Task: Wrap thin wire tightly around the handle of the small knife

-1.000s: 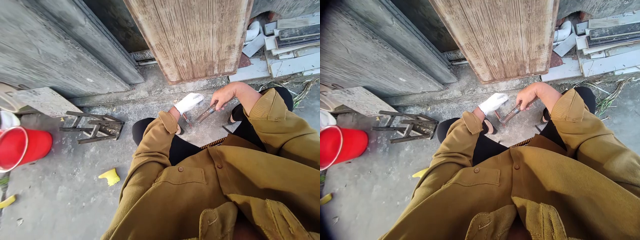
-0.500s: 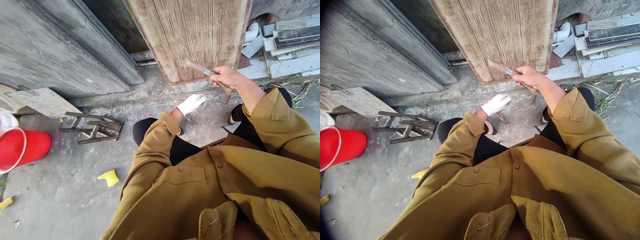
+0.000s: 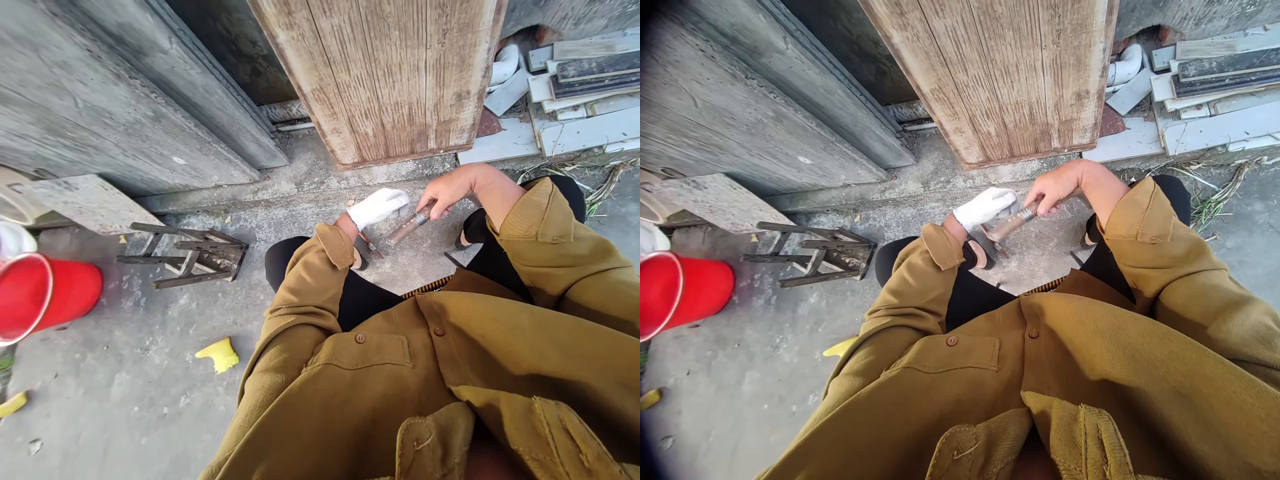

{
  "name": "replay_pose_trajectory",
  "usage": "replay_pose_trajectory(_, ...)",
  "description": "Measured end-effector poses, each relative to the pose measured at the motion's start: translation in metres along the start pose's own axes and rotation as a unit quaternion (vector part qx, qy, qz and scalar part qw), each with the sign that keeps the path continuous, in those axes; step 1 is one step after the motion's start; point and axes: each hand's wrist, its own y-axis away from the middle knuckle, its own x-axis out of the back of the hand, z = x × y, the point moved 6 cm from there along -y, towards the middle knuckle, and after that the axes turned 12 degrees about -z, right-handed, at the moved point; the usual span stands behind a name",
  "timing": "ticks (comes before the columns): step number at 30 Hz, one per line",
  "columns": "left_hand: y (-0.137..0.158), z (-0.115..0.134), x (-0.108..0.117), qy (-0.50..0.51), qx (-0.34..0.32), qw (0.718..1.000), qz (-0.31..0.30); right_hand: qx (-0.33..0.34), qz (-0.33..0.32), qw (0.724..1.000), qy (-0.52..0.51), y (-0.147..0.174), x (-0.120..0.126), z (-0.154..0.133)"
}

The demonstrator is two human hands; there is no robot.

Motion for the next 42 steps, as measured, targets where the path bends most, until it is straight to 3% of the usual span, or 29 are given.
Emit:
replay_pose_trajectory(2, 0.005, 0.003, 0.004, 0.063, -0.012, 0.998, 0.022, 0.077, 0.075, 0.993, -0.046, 0.020, 0.015, -0.005)
replay_pose_trajectory(5, 0.009, 0.008, 0.005, 0.094, -0.026, 0.995, 0.026, 0.201, 0.174, 0.951, -0.154, 0.047, 0.036, -0.012)
replay_pose_trajectory(8, 0.008, 0.015, 0.004, 0.053, -0.029, 0.998, 0.021, 0.275, 0.241, 0.898, -0.243, 0.057, 0.051, -0.017)
replay_pose_trajectory(10, 0.006, 0.019, 0.004, -0.024, -0.004, 0.999, 0.028, 0.279, 0.284, 0.878, -0.267, 0.053, 0.059, -0.017)
replay_pose_trajectory(13, 0.004, 0.020, 0.006, -0.152, 0.066, 0.986, 0.034, 0.206, 0.339, 0.884, -0.245, 0.041, 0.070, -0.014)
replay_pose_trajectory(18, 0.006, 0.018, 0.009, -0.282, 0.148, 0.948, 0.020, -0.063, 0.361, 0.931, -0.009, 0.020, 0.074, -0.006)
replay_pose_trajectory(21, 0.007, 0.014, 0.009, -0.329, 0.154, 0.932, -0.003, -0.156, 0.282, 0.939, 0.120, 0.005, 0.061, -0.010)
replay_pose_trajectory(24, 0.006, 0.008, 0.009, -0.330, 0.128, 0.934, -0.050, -0.171, 0.143, 0.960, 0.170, -0.005, 0.036, -0.013)
replay_pose_trajectory(26, 0.005, 0.006, 0.014, -0.286, 0.086, 0.951, -0.078, -0.131, 0.030, 0.980, 0.149, -0.004, 0.019, -0.014)
replay_pose_trajectory(29, 0.007, 0.009, 0.029, -0.157, 0.001, 0.984, -0.087, 0.013, -0.087, 0.994, 0.063, 0.018, 0.008, -0.025)
replay_pose_trajectory(31, 0.009, 0.011, 0.041, -0.054, -0.045, 0.995, -0.069, 0.089, -0.032, 0.995, 0.011, 0.041, 0.025, -0.032)
replay_pose_trajectory(35, 0.008, 0.013, 0.054, 0.107, -0.089, 0.990, 0.012, 0.119, 0.173, 0.975, -0.077, 0.072, 0.070, -0.036)
replay_pose_trajectory(38, -0.001, 0.007, 0.050, 0.100, -0.077, 0.988, 0.084, 0.171, 0.222, 0.942, -0.183, 0.064, 0.080, -0.041)
replay_pose_trajectory(42, -0.018, -0.007, 0.033, 0.018, 0.011, 0.997, 0.071, 0.258, 0.246, 0.877, -0.322, 0.046, 0.077, -0.039)
